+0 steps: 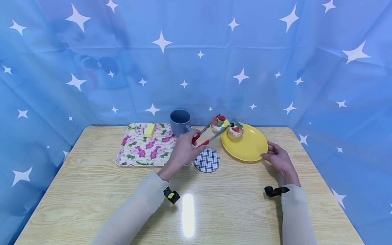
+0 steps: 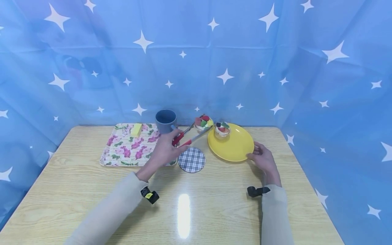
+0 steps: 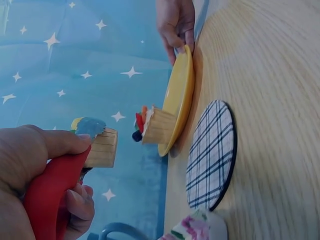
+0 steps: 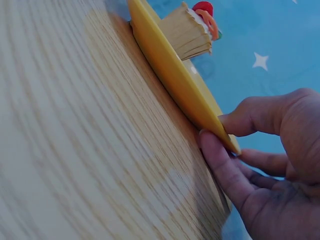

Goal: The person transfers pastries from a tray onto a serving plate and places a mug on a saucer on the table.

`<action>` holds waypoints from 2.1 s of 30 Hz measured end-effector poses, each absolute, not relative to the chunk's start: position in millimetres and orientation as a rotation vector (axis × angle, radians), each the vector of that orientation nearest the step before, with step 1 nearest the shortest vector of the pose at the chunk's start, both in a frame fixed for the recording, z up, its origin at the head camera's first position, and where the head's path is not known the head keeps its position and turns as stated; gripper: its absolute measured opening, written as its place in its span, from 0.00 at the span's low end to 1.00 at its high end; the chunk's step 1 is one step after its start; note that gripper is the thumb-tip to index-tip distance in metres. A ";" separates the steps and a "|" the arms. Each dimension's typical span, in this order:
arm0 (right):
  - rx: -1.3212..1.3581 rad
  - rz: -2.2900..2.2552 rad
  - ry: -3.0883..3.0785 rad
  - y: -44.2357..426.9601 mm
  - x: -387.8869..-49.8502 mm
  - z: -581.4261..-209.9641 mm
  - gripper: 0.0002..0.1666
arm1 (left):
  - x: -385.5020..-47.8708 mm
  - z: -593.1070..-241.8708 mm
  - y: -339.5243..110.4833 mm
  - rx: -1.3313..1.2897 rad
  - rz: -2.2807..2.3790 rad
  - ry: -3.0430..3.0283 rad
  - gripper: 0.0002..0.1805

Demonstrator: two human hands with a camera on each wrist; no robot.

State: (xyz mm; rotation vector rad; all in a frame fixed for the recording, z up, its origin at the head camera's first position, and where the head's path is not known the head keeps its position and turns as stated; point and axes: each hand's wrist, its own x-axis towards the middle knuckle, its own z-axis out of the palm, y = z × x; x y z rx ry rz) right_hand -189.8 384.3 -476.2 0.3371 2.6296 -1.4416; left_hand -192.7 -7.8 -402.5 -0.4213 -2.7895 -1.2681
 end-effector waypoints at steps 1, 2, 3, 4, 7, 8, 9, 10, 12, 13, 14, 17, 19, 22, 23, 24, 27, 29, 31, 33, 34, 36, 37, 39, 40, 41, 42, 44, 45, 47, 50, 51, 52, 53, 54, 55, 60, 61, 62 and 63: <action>0.330 -1.448 2.626 384.0 -189.9 -476.3 0.49 | -192.7 -403.2 -5.8 -0.407 -1.268 -2.800 0.29; 0.323 -1.452 2.624 383.8 -190.0 -476.4 0.49 | -192.6 -403.9 -3.8 -0.394 -1.265 -2.813 0.30; 0.321 -1.453 2.623 383.3 -190.0 -476.3 0.50 | -192.7 -404.6 -1.8 -0.383 -1.263 -2.824 0.30; 0.321 -1.453 2.620 383.1 -190.2 -476.3 0.50 | -192.7 -405.4 0.1 -0.376 -1.255 -2.833 0.31; 0.330 -1.447 2.620 383.5 -189.8 -475.6 0.50 | -193.2 -406.9 6.1 -0.407 -1.250 -2.843 0.31; 0.334 -1.442 2.623 384.0 -189.3 -475.4 0.50 | -193.5 -407.2 8.2 -0.428 -1.246 -2.844 0.31; 0.340 -1.440 2.626 384.6 -188.8 -475.1 0.50 | -194.1 -407.5 10.4 -0.449 -1.244 -2.842 0.31; 0.343 -1.441 2.626 384.9 -188.5 -475.2 0.50 | -194.2 -408.1 12.1 -0.467 -1.247 -2.839 0.30; 0.339 -1.442 2.631 385.1 -187.7 -475.3 0.50 | -194.8 -409.1 15.3 -0.492 -1.250 -2.831 0.30; 0.339 -1.443 2.632 385.1 -187.4 -475.5 0.50 | -195.0 -409.6 17.2 -0.492 -1.249 -2.832 0.30; 0.340 -1.442 2.631 385.1 -187.3 -475.7 0.50 | -195.0 -409.8 19.1 -0.492 -1.253 -2.835 0.30; 0.350 -1.438 2.632 385.0 -187.3 -476.3 0.50 | -194.9 -410.4 24.3 -0.497 -1.253 -2.843 0.30; 0.355 -1.433 2.630 385.2 -187.6 -476.8 0.50 | -194.5 -410.3 27.5 -0.496 -1.254 -2.853 0.30; 0.353 -1.429 2.630 385.5 -188.0 -477.1 0.50 | -194.5 -410.0 31.7 -0.501 -1.244 -2.858 0.30; 0.351 -1.429 2.629 385.5 -188.4 -477.2 0.50 | -194.4 -409.7 33.1 -0.499 -1.237 -2.861 0.30; 0.348 -1.430 2.627 385.5 -188.8 -477.3 0.50 | -194.4 -409.6 34.5 -0.495 -1.229 -2.866 0.30; 0.343 -1.431 2.622 386.4 -188.6 -476.2 0.50 | -194.7 -409.6 40.0 -0.502 -1.225 -2.866 0.30; 0.341 -1.432 2.621 386.5 -188.5 -475.9 0.50 | -195.2 -409.5 43.0 -0.521 -1.220 -2.860 0.30; 0.343 -1.434 2.621 386.4 -188.1 -475.3 0.50 | -196.3 -409.4 45.9 -0.548 -1.219 -2.851 0.29; 0.346 -1.431 2.624 386.3 -188.0 -475.1 0.50 | -197.4 -409.3 48.7 -0.570 -1.203 -2.845 0.28; 0.348 -1.429 2.625 386.3 -188.1 -475.2 0.50 | -197.9 -409.3 50.1 -0.581 -1.196 -2.846 0.28; 0.356 -1.425 2.625 386.1 -188.0 -475.4 0.49 | -198.5 -409.3 52.9 -0.593 -1.193 -2.852 0.28; 0.357 -1.423 2.624 386.0 -187.9 -475.5 0.49 | -198.7 -409.4 54.3 -0.595 -1.195 -2.857 0.28; 0.356 -1.425 2.621 385.9 -187.9 -475.7 0.49 | -199.0 -409.4 57.2 -0.596 -1.203 -2.864 0.28; 0.356 -1.426 2.619 385.8 -187.9 -475.8 0.49 | -199.3 -409.4 58.6 -0.602 -1.209 -2.863 0.28; 0.358 -1.427 2.618 385.7 -187.9 -475.8 0.49 | -199.4 -409.4 59.9 -0.604 -1.211 -2.864 0.28; 0.357 -1.428 2.616 385.4 -187.7 -475.7 0.49 | -199.6 -409.6 61.3 -0.610 -1.210 -2.863 0.28; 0.356 -1.424 2.617 385.5 -188.3 -474.8 0.50 | -200.5 -410.0 64.2 -0.628 -1.209 -2.849 0.28; 0.360 -1.421 2.618 385.3 -188.5 -474.6 0.50 | -200.7 -410.3 65.6 -0.635 -1.206 -2.844 0.28; 0.361 -1.421 2.617 385.3 -188.8 -474.3 0.50 | -200.7 -411.1 68.4 -0.641 -1.204 -2.840 0.28; 0.353 -1.418 2.617 385.4 -188.9 -474.3 0.49 | -199.9 -412.6 72.7 -0.642 -1.209 -2.842 0.29; 0.351 -1.420 2.616 385.4 -188.9 -474.4 0.49 | -199.4 -412.9 74.1 -0.640 -1.212 -2.848 0.29; 0.350 -1.421 2.614 385.4 -188.9 -474.5 0.49 | -199.0 -413.4 75.6 -0.643 -1.219 -2.849 0.29; 0.349 -1.421 2.613 385.3 -188.8 -474.5 0.49 | -198.7 -413.9 77.3 -0.644 -1.230 -2.849 0.28; 0.347 -1.421 2.614 385.1 -188.6 -474.3 0.49 | -198.4 -414.3 78.9 -0.646 -1.241 -2.847 0.29; 0.345 -1.423 2.612 385.0 -188.5 -474.3 0.49 | -198.3 -414.6 80.6 -0.650 -1.252 -2.845 0.29; 0.350 -1.425 2.610 384.9 -188.5 -474.6 0.49 | -198.0 -416.6 89.7 -0.682 -1.257 -2.837 0.33; 0.352 -1.426 2.608 385.0 -188.6 -474.7 0.49 | -198.4 -417.2 91.7 -0.689 -1.246 -2.839 0.33; 0.355 -1.426 2.607 385.2 -188.6 -474.8 0.49 | -198.5 -417.8 93.8 -0.694 -1.236 -2.840 0.33; 0.354 -1.426 2.607 385.3 -188.5 -474.7 0.50 | -199.0 -418.6 95.8 -0.702 -1.226 -2.839 0.32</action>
